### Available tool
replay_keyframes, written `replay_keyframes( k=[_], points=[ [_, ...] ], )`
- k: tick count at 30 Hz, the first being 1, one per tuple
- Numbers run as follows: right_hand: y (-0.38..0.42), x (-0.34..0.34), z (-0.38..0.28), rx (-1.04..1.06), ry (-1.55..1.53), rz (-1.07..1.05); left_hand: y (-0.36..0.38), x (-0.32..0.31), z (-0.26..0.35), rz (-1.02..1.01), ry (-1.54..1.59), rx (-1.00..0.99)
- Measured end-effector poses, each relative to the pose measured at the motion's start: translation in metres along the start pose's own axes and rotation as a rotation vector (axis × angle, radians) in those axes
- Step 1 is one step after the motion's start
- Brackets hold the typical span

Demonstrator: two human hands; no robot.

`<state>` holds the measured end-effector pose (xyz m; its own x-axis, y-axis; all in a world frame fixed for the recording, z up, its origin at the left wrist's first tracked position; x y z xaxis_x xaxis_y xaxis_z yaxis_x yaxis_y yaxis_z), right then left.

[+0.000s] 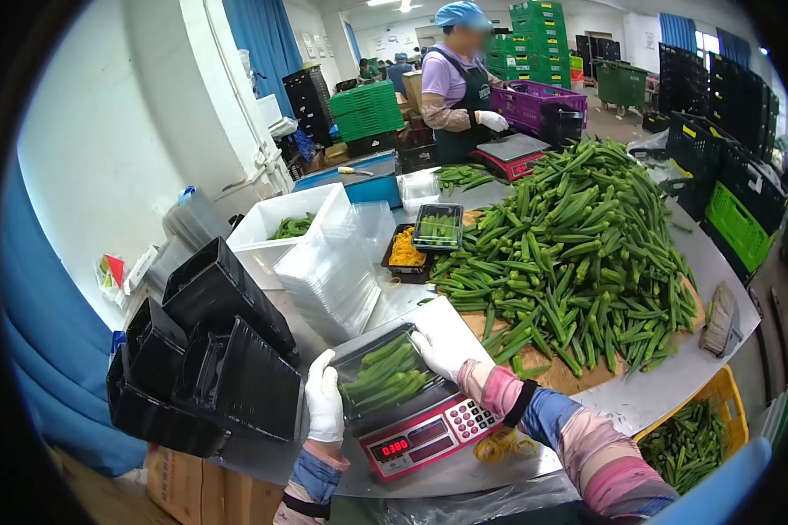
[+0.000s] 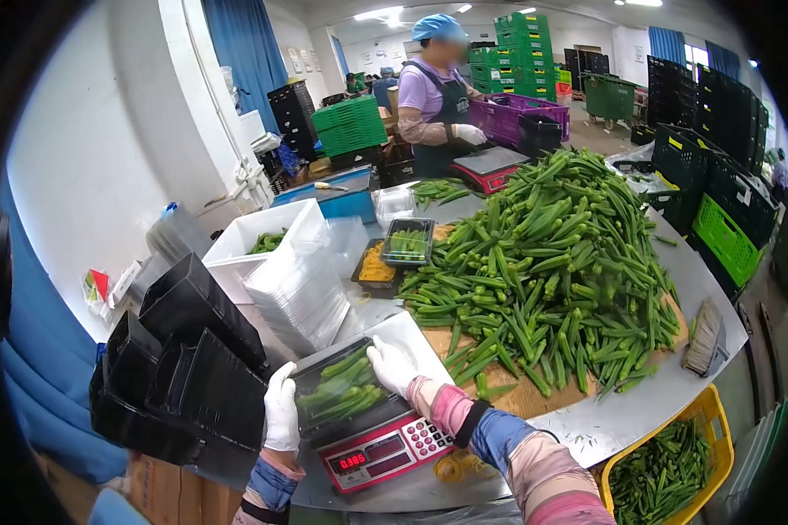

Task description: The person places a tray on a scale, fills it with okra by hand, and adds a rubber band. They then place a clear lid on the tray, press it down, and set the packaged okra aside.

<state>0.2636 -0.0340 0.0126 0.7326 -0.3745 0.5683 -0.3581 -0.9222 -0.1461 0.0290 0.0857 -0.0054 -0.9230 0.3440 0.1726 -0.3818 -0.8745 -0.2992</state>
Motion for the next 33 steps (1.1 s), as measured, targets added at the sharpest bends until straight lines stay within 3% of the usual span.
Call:
replay_keyframes(
  k=[6, 9, 13, 14, 16, 17, 19, 22, 24, 29, 33],
  points=[
    [-0.021, -0.011, 0.069, 0.176, -0.068, 0.251, -0.004, -0.029, -0.008, 0.007, 0.144, 0.032],
    [-0.001, 0.010, 0.060, 0.051, -0.280, 0.243, -0.009, -0.045, -0.009, -0.020, -0.019, -0.110],
    [0.003, 0.010, 0.076, -0.037, -0.259, 0.236, -0.013, -0.051, -0.025, -0.022, 0.019, -0.117],
    [-0.001, 0.009, 0.085, -0.145, -0.177, 0.119, -0.014, -0.050, -0.030, -0.042, 0.009, -0.133],
    [-0.001, 0.010, 0.085, -0.227, -0.291, 0.120, -0.015, -0.052, -0.028, -0.071, 0.141, -0.046],
    [-0.007, 0.005, 0.097, -0.037, -0.301, 0.167, -0.019, -0.049, -0.041, -0.093, 0.126, -0.051],
    [-0.006, 0.011, 0.082, 0.191, -0.231, 0.304, -0.014, -0.043, -0.021, -0.110, -0.109, -0.161],
    [-0.003, 0.023, 0.066, 0.234, -0.160, 0.260, -0.006, -0.040, -0.021, -0.089, -0.131, -0.112],
    [-0.007, 0.020, 0.068, 0.200, -0.195, 0.078, 0.002, -0.041, 0.006, -0.002, -0.311, -0.337],
    [0.000, 0.024, 0.067, 0.159, -0.316, 0.049, 0.026, -0.054, 0.051, -0.153, -0.546, -0.160],
    [0.007, 0.026, 0.068, 0.147, -0.233, 0.055, 0.048, -0.063, 0.042, -0.242, -0.759, -0.311]
  ],
)
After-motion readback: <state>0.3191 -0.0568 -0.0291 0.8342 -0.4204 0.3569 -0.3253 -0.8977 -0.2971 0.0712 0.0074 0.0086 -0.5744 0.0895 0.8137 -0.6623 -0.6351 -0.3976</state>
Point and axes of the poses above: each hand's wrist, its own y-axis away from the middle knuckle, its own x-axis out of the back of the hand, z = x × y, the point moved 5 cm from there along -y, towards the middle knuckle
